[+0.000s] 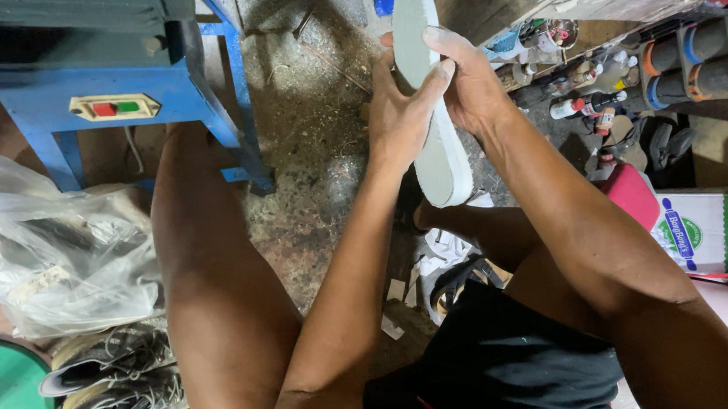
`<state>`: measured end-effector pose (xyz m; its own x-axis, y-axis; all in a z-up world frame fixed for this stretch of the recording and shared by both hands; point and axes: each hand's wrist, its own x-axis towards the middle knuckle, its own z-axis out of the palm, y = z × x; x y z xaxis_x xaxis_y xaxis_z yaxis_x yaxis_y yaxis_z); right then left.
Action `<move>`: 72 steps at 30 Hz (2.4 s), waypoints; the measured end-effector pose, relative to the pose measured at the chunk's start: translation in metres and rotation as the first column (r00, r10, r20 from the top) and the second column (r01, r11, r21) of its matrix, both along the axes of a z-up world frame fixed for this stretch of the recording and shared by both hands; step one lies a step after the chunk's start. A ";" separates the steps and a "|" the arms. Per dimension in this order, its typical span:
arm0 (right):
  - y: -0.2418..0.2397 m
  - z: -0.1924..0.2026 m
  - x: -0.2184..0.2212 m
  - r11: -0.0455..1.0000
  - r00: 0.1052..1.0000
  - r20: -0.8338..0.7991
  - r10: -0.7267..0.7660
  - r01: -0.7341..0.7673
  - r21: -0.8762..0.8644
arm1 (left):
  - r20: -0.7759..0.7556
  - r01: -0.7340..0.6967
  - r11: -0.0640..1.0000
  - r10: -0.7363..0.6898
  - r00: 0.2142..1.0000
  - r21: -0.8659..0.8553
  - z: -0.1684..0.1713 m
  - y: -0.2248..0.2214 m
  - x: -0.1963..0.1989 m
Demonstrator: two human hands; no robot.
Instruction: The person holds a white shoe sole against a rotating sanding machine, smoothing the edges and surface, and kemudian wipes the sole with a finger to check the progress.
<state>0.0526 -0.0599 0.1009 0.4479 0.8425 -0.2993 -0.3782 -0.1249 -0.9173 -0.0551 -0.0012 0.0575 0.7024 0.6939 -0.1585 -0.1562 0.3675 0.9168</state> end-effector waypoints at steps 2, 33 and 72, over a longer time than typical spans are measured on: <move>0.000 0.000 -0.001 1.000 1.000 0.011 -0.015 0.015 0.001 | 0.002 -0.010 0.999 0.010 1.000 0.035 0.000 -0.002 -0.002; -0.034 -0.016 0.006 0.991 0.972 -0.234 -0.006 0.037 0.127 | -0.074 -0.076 0.873 0.126 0.989 0.481 0.010 -0.011 -0.028; -0.002 -0.022 0.007 0.949 0.983 -0.031 -0.181 0.166 -0.266 | -0.018 0.035 0.996 -0.034 0.999 0.079 -0.016 0.001 -0.010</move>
<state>0.0594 -0.0623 0.0789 0.5569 0.6422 -0.5268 -0.4638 -0.2857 -0.8386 -0.0655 -0.0006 0.0415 0.7239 0.6801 -0.1158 -0.1294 0.2987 0.9455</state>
